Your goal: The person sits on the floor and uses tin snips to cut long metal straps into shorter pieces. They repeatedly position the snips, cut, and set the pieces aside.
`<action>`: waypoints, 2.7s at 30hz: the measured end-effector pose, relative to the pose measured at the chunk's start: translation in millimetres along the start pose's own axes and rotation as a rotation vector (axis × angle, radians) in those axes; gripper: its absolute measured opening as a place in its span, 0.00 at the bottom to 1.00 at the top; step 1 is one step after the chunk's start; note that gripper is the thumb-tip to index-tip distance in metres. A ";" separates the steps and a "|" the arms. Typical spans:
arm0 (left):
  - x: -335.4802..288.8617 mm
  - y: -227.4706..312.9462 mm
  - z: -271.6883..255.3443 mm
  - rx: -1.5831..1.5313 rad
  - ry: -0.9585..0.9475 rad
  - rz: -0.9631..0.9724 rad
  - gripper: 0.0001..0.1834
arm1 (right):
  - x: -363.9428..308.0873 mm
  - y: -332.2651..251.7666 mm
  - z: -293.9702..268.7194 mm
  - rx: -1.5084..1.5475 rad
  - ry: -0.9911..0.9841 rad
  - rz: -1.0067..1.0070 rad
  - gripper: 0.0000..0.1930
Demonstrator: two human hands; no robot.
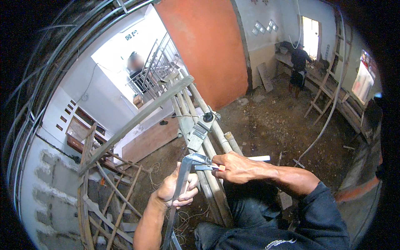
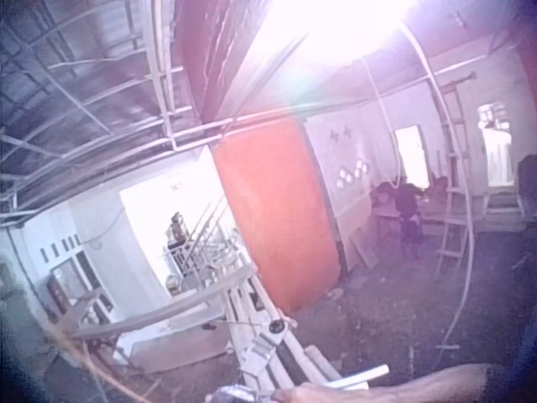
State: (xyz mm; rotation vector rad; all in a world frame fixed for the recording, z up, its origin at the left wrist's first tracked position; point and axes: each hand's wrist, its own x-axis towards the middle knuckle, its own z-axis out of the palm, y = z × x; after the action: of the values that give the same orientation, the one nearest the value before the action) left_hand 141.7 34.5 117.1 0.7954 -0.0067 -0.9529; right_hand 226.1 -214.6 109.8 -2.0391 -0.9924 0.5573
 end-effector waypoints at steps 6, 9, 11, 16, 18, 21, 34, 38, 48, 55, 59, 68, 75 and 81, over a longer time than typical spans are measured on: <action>7.5 -14.1 22.8 0.781 0.701 0.527 0.30 | 1.8 3.4 -11.9 -0.006 0.025 0.074 0.17; 10.5 -17.6 29.9 0.845 0.789 0.495 0.25 | 7.2 8.7 -10.5 0.004 0.025 0.069 0.17; 11.3 -19.3 30.1 0.908 0.811 0.460 0.25 | 11.4 11.7 -7.1 0.033 -0.009 0.089 0.19; 3.3 -16.9 24.5 0.877 0.748 0.413 0.28 | 16.6 14.5 2.2 0.052 -0.011 0.074 0.18; -3.9 -13.1 23.5 0.912 0.729 0.387 0.30 | 16.7 15.6 2.4 -0.006 -0.019 0.046 0.16; -8.0 -14.4 23.9 0.867 0.727 0.389 0.32 | 16.3 15.4 6.4 0.051 -0.023 0.025 0.13; 1.5 -27.8 20.3 0.903 0.747 0.460 0.27 | 24.0 12.0 6.3 0.077 -0.022 -0.003 0.19; -0.5 -29.4 19.8 0.855 0.752 0.435 0.27 | 26.0 12.2 6.2 0.091 -0.074 -0.006 0.19; -12.4 -28.7 14.5 0.859 0.754 0.451 0.31 | 41.1 13.7 2.1 -0.002 -0.139 -0.054 0.15; -30.4 -27.9 11.1 0.758 0.716 0.438 0.33 | 51.6 3.5 3.2 -0.088 -0.119 -0.088 0.13; -43.2 -27.8 7.4 0.741 0.660 0.432 0.35 | 50.0 -11.8 2.5 -0.142 -0.135 -0.103 0.16; -42.2 -37.6 10.9 0.561 0.640 0.389 0.36 | 48.6 -31.6 0.8 0.020 -0.233 -0.196 0.19; -42.4 -37.5 6.3 0.535 0.615 0.351 0.35 | 47.1 -23.4 2.6 0.023 -0.285 -0.201 0.16; -43.8 -38.7 8.2 0.502 0.598 0.346 0.35 | 50.3 -18.2 6.2 -0.029 -0.279 -0.274 0.14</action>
State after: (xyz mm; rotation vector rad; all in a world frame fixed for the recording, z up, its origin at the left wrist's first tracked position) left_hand 84.6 48.9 113.8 1.4689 0.1364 -0.3549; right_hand 243.8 -164.6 118.4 -1.8393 -1.4255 0.6934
